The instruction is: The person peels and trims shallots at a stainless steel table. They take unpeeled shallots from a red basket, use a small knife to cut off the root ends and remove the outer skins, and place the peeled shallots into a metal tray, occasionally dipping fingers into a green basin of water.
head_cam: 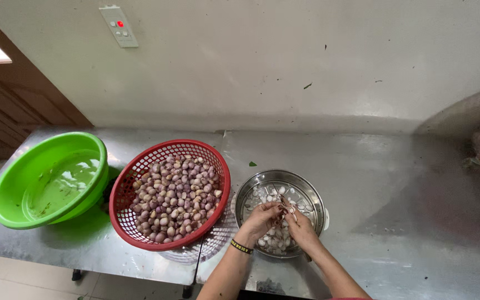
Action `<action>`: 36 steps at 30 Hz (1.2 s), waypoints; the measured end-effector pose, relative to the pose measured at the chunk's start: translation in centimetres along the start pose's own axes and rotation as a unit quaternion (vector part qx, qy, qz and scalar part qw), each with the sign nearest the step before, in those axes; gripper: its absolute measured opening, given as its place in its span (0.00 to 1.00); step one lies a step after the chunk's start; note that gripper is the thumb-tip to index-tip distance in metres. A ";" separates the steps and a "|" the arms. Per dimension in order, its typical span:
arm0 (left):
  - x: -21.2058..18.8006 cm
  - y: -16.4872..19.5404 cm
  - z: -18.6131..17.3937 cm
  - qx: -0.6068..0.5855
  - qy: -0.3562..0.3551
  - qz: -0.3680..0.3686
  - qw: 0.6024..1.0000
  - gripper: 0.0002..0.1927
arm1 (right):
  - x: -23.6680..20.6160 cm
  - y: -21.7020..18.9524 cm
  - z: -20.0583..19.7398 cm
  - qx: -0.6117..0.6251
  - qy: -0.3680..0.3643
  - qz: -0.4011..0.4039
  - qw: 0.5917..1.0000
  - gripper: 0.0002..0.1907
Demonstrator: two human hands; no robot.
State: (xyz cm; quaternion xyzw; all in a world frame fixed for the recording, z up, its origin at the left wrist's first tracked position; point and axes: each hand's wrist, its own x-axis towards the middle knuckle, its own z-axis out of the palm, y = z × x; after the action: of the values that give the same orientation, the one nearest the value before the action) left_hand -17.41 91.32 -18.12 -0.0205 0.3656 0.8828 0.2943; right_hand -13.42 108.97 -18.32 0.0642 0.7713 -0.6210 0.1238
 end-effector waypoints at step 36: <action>1.2 1.3 -1.2 0.019 0.005 -0.026 0.999 0.07 | 2.2 0.2 0.7 -0.056 0.015 -0.211 0.976 0.20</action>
State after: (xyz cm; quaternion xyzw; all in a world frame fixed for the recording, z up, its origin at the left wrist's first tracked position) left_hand -19.32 90.42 -18.46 -0.0287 0.3830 0.8677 0.3156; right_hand -15.36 108.25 -19.26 -0.0977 0.8026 -0.5882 -0.0181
